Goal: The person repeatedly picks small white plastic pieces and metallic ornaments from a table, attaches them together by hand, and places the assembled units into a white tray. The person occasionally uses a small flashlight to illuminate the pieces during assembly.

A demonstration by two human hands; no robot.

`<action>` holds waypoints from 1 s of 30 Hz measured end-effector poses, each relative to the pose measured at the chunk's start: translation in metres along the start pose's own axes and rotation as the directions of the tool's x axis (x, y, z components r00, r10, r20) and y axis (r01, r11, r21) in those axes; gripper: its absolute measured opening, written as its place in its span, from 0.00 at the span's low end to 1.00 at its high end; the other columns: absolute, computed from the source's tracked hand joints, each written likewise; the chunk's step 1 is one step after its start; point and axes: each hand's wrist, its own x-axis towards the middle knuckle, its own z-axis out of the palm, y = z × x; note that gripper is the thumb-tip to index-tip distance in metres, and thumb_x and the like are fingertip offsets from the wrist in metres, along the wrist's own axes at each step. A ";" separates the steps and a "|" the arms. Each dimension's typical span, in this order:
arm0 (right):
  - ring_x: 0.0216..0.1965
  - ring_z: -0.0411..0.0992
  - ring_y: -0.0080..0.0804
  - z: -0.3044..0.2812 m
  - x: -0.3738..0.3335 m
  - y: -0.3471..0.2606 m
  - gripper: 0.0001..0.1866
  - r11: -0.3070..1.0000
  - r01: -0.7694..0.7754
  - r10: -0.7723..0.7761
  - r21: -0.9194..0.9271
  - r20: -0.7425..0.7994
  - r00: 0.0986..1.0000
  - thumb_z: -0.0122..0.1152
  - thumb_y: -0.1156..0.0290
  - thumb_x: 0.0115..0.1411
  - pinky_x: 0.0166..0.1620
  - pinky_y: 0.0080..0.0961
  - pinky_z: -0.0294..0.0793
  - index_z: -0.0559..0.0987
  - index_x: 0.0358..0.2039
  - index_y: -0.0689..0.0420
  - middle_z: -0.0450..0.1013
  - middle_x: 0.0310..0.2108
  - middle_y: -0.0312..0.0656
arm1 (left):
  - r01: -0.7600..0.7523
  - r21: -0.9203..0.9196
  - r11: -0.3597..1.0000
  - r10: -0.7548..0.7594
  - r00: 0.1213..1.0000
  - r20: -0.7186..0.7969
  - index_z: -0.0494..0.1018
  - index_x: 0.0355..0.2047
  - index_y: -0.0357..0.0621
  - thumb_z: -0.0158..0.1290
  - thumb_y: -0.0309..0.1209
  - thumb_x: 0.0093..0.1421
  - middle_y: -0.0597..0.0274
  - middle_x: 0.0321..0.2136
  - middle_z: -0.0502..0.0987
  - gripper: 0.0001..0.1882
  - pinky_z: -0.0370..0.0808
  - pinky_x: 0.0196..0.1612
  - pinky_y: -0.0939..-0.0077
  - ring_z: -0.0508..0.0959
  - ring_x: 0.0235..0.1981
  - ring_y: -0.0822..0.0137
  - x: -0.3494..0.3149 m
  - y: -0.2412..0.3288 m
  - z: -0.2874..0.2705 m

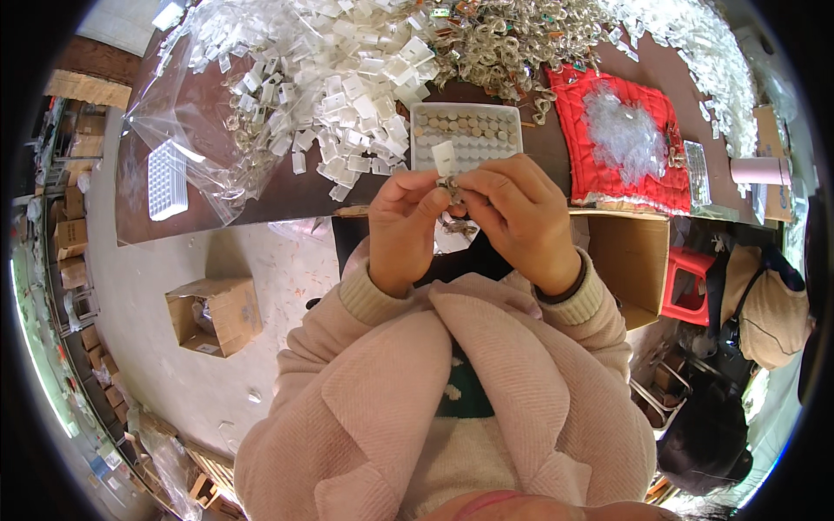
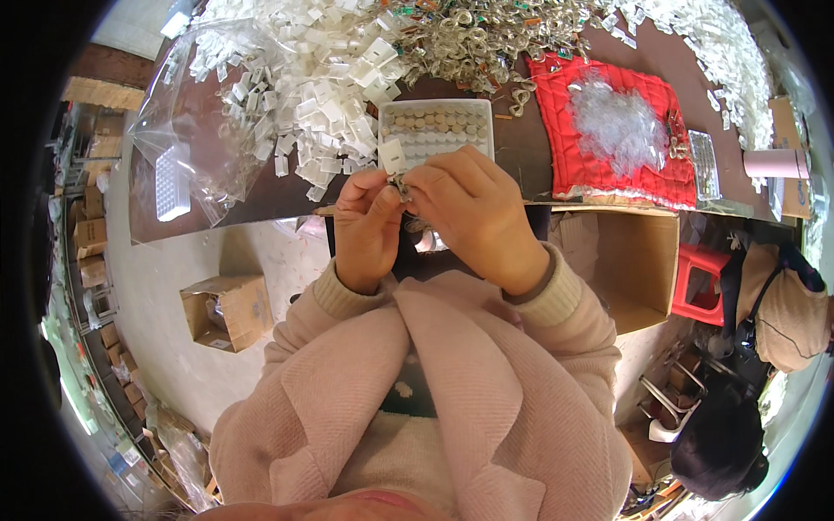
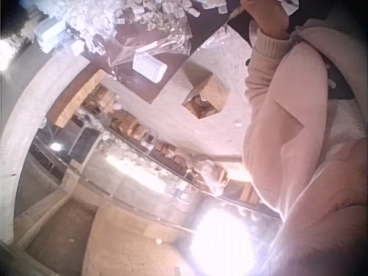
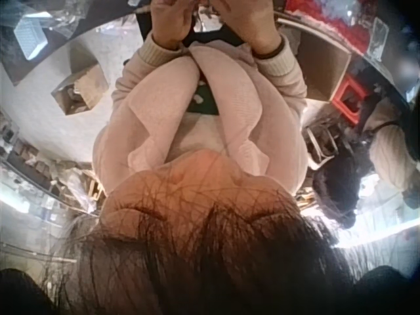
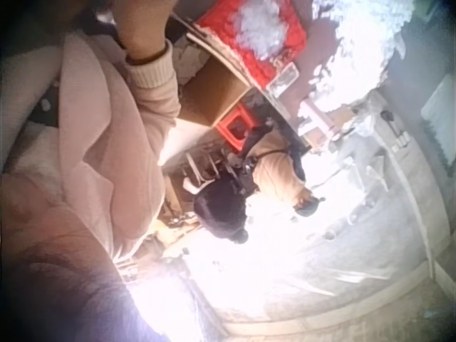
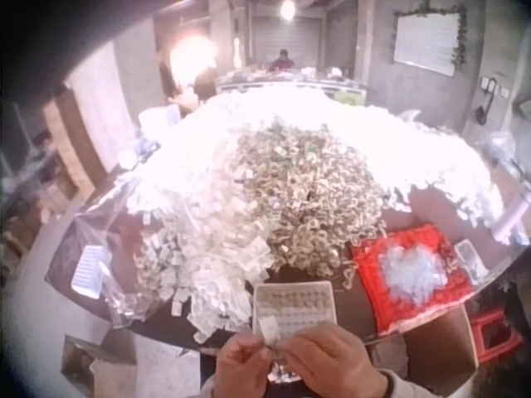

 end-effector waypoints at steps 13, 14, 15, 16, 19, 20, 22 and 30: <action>0.36 0.78 0.38 0.004 -0.008 0.000 0.20 0.978 0.171 -0.177 -0.119 -0.044 0.983 0.63 0.76 0.46 0.41 0.31 0.77 0.80 0.43 0.60 0.78 0.37 0.39 | 0.182 -0.138 0.974 -0.193 0.978 -0.077 0.75 0.46 0.39 0.56 0.22 0.65 0.57 0.40 0.81 0.09 0.79 0.39 0.75 0.80 0.34 0.68 -0.005 0.003 0.009; 0.36 0.78 0.38 0.006 -0.009 -0.001 0.20 0.971 0.185 -0.191 -0.154 -0.024 0.981 0.63 0.76 0.46 0.41 0.31 0.77 0.80 0.44 0.60 0.78 0.37 0.39 | 0.173 -0.126 0.977 -0.184 0.979 -0.082 0.75 0.45 0.39 0.56 0.22 0.65 0.57 0.40 0.81 0.09 0.79 0.38 0.75 0.80 0.34 0.68 -0.005 0.002 0.009; 0.37 0.78 0.38 0.009 -0.011 -0.003 0.21 0.964 0.193 -0.199 -0.185 -0.014 0.980 0.62 0.77 0.47 0.42 0.31 0.77 0.80 0.45 0.60 0.78 0.37 0.40 | 0.165 -0.115 0.980 -0.175 0.981 -0.085 0.75 0.45 0.39 0.56 0.23 0.66 0.57 0.40 0.81 0.08 0.79 0.38 0.75 0.79 0.34 0.68 -0.004 0.001 0.009; 0.37 0.78 0.38 0.010 -0.013 -0.003 0.22 0.955 0.200 -0.206 -0.217 -0.004 0.978 0.62 0.77 0.47 0.42 0.32 0.77 0.79 0.47 0.60 0.79 0.37 0.40 | 0.158 -0.109 0.982 -0.169 0.980 -0.102 0.74 0.45 0.39 0.56 0.23 0.66 0.56 0.40 0.81 0.08 0.78 0.38 0.75 0.79 0.34 0.68 -0.004 0.000 0.009; 0.37 0.77 0.40 0.009 -0.017 0.005 0.22 0.996 0.075 -0.076 -0.045 -0.022 0.997 0.62 0.78 0.51 0.41 0.34 0.76 0.78 0.50 0.61 0.78 0.37 0.41 | 0.136 -0.103 0.985 -0.149 0.981 -0.127 0.74 0.44 0.40 0.55 0.23 0.66 0.53 0.40 0.81 0.07 0.78 0.39 0.75 0.79 0.33 0.68 -0.003 0.000 0.007; 0.36 0.75 0.41 0.003 -0.020 0.008 0.20 0.990 -0.051 0.047 -0.131 -0.031 0.998 0.61 0.81 0.53 0.39 0.36 0.75 0.79 0.49 0.60 0.78 0.35 0.42 | 0.129 -0.112 0.985 -0.142 0.983 -0.117 0.74 0.44 0.40 0.55 0.23 0.66 0.52 0.40 0.81 0.07 0.78 0.39 0.75 0.79 0.33 0.68 -0.003 0.000 0.006; 0.35 0.74 0.42 0.003 -0.016 0.030 0.13 0.950 -0.244 0.206 -0.196 -0.196 0.959 0.64 0.81 0.54 0.37 0.36 0.74 0.83 0.41 0.57 0.77 0.33 0.42 | 0.123 -0.122 0.985 -0.137 0.984 -0.110 0.74 0.45 0.40 0.55 0.23 0.66 0.50 0.40 0.81 0.07 0.77 0.39 0.75 0.79 0.33 0.68 -0.002 0.001 0.006; 0.35 0.75 0.41 0.005 -0.016 0.060 0.08 0.904 -0.237 0.197 -0.357 -0.146 0.970 0.66 0.78 0.54 0.37 0.34 0.75 0.83 0.36 0.57 0.75 0.32 0.41 | 0.167 -0.138 0.976 -0.179 0.980 -0.083 0.73 0.45 0.41 0.54 0.23 0.66 0.47 0.42 0.81 0.07 0.77 0.39 0.74 0.78 0.32 0.67 0.002 0.003 0.004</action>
